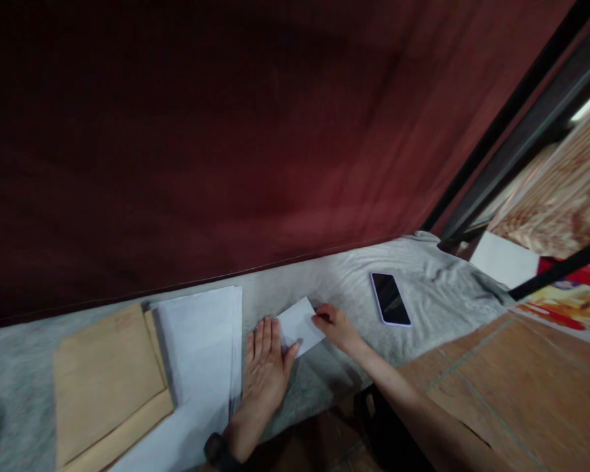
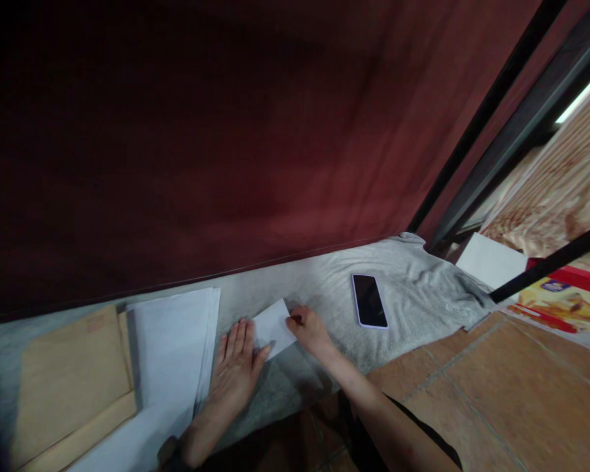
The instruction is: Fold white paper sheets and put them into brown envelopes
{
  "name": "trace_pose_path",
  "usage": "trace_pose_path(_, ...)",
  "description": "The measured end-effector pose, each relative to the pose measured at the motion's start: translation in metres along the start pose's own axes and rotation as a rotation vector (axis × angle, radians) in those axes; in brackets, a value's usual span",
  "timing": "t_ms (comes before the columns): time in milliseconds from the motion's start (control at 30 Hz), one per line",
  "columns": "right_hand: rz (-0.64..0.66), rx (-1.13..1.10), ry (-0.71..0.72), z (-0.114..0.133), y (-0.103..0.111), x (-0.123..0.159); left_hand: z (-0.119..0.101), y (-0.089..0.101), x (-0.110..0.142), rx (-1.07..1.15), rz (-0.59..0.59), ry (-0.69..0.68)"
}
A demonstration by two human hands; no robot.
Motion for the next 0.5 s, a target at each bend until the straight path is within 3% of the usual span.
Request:
trace_pose_path(67,-0.063,-0.063,0.044,0.014,0.019,-0.003,-0.003,0.014,-0.009,0.171,-0.046,0.07)
trace_pose_path(133,-0.215,-0.142,0.179,0.034,0.043,0.0,-0.007,0.029,-0.018,0.421,-0.093,0.163)
trace_pose_path(233,-0.345,0.01,0.44,0.064,0.058,0.019,-0.014,0.036,-0.024,0.972,-0.038,0.418)
trace_pose_path(300,-0.28,0.224,0.566,0.076,0.042,0.036,-0.022,0.031,-0.023,1.32,0.045,0.583)
trace_pose_path(367,-0.165,0.388,0.63,0.08,0.015,0.053,-0.027,0.024,-0.02,1.487,0.118,0.666)
trace_pose_path(500,0.029,0.443,0.6,0.078,-0.026,0.071,-0.012,0.014,-0.015,1.277,0.086,0.688)
Point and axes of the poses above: each hand's wrist, its own x-axis away from the middle knuckle, its own y-axis out of the back of the hand, z = x × y, the point moved 5 cm from there along -x, towards the middle knuckle, and after that the axes turned 3 degrees about -y, right-handed, at the moved point
